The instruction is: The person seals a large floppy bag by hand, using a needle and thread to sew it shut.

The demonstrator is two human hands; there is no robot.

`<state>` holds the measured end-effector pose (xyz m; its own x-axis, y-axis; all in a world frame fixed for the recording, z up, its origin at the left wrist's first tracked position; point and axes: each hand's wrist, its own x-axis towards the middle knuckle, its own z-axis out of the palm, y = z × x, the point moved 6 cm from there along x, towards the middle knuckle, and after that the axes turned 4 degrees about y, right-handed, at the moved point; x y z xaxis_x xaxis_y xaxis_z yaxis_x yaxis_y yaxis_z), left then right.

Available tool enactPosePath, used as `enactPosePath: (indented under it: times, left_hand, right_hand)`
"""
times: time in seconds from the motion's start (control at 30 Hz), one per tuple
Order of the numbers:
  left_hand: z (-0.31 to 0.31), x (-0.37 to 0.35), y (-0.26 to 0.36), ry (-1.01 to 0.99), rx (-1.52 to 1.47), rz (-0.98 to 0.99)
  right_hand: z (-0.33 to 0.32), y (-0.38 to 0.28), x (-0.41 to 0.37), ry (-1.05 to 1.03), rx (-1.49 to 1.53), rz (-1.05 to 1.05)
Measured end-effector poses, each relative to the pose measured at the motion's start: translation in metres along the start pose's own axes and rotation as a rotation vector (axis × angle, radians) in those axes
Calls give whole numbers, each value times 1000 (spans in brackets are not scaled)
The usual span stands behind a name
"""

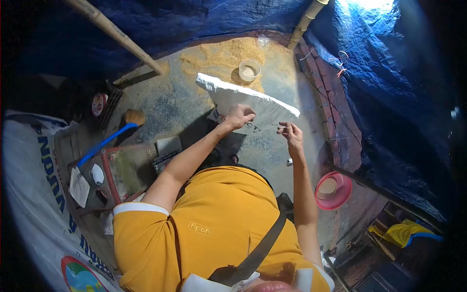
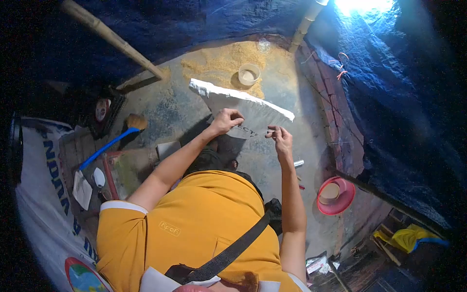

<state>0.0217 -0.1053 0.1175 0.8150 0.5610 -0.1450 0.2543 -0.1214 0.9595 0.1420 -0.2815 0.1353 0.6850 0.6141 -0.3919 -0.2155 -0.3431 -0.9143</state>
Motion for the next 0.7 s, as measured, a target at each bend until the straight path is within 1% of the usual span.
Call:
enactPosePath:
  times: [0.07, 0.13, 0.2, 0.23, 0.27, 0.33, 0.37, 0.47, 0.53, 0.6, 0.67, 0.7]
  left_hand:
    - [7, -14, -4, -21, -67, -26]
    - [7, -28, -4, 13, -27, -46]
    - [6, -43, -7, 16, 39, -144]
    - [10, -49, -17, -29, -34, -240]
    - [9, -55, -18, -9, -36, -248]
    - [7, -69, -16, 29, -148, -261]
    - [7, -75, -18, 46, -151, -268]
    - [0, -90, -32, 145, -192, -227]
    - [-7, -99, -32, 217, 96, -28]
    - [-13, -110, -32, 266, 52, -38]
    - [-22, -120, -16, 197, 144, 14]
    - [-21, -121, -27, 188, 131, -1]
  right_hand:
    - [-4, 11, -9, -23, 30, -2]
    - [-3, 15, -23, -26, 32, -11]
    - [-6, 27, -31, 13, 134, 48]
    - [-6, 29, -35, 11, 132, 41]
    - [-6, 30, -39, -11, 126, 43]
    - [-5, 32, -46, -15, 107, 87]
    - [-3, 35, -49, 26, 123, 115]
    - [9, 44, -53, -89, 194, 114]
    - [19, 42, -60, -102, 159, 133]
    - [30, 39, -65, -124, 123, 147]
    - [36, 41, -68, -135, 185, 182]
    - [37, 45, -67, -180, 168, 160]
